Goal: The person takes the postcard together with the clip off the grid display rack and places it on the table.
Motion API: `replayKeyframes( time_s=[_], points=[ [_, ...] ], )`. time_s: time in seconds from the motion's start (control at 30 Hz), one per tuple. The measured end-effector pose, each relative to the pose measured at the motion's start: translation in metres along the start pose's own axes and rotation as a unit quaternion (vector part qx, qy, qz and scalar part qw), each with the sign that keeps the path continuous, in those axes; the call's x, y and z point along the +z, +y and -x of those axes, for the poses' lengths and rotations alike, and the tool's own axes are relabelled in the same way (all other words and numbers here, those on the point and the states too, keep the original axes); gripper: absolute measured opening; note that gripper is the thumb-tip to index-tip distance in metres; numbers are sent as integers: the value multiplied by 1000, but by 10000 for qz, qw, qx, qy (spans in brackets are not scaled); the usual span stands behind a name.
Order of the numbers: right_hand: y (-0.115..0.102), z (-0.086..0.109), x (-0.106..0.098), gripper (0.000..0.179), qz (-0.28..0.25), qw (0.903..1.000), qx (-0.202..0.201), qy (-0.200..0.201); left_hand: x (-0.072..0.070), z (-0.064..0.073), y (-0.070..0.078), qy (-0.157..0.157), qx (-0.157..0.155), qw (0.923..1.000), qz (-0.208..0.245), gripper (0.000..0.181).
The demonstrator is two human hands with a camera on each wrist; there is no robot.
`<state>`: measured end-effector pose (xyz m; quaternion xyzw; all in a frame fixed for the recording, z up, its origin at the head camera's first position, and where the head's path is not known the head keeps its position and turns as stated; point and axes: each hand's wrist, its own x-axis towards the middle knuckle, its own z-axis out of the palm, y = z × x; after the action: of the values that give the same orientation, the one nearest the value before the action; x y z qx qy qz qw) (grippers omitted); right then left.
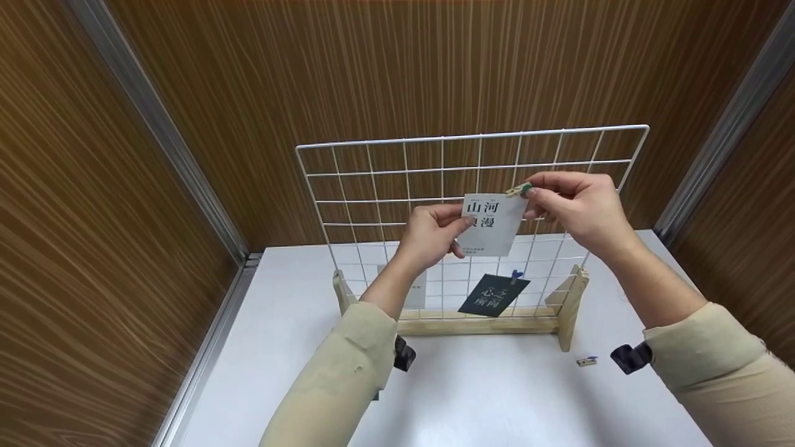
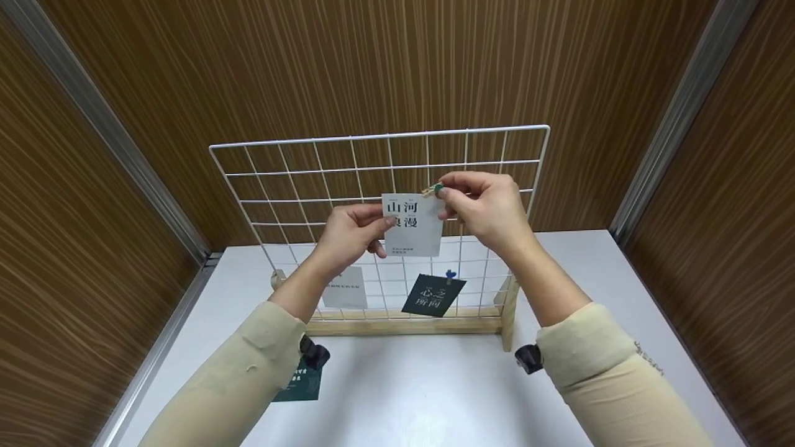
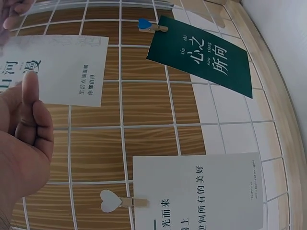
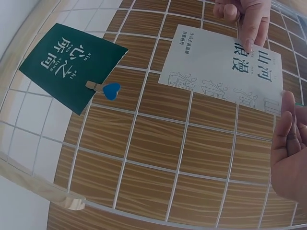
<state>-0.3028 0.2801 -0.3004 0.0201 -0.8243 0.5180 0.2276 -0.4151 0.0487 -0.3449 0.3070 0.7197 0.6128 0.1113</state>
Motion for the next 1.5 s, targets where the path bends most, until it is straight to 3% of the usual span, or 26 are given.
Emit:
replayKeyframes(
  time_s=[0.33,0.63,1.17,1.5],
  points=[
    [3,3,-10,29,-693,9969,102,351,1,0,0,-13,58,10000,55,24],
    [12,8,-19,29,-1699,9841,108,504,-3,1,2,129,107,9995,278,22],
    [21,23,-34,29,-1868,9801,267,617,-20,23,7,201,115,9965,801,20],
    [37,41,-43,28,-1859,9805,297,570,-40,49,-4,237,121,9988,416,22]
  ],
)
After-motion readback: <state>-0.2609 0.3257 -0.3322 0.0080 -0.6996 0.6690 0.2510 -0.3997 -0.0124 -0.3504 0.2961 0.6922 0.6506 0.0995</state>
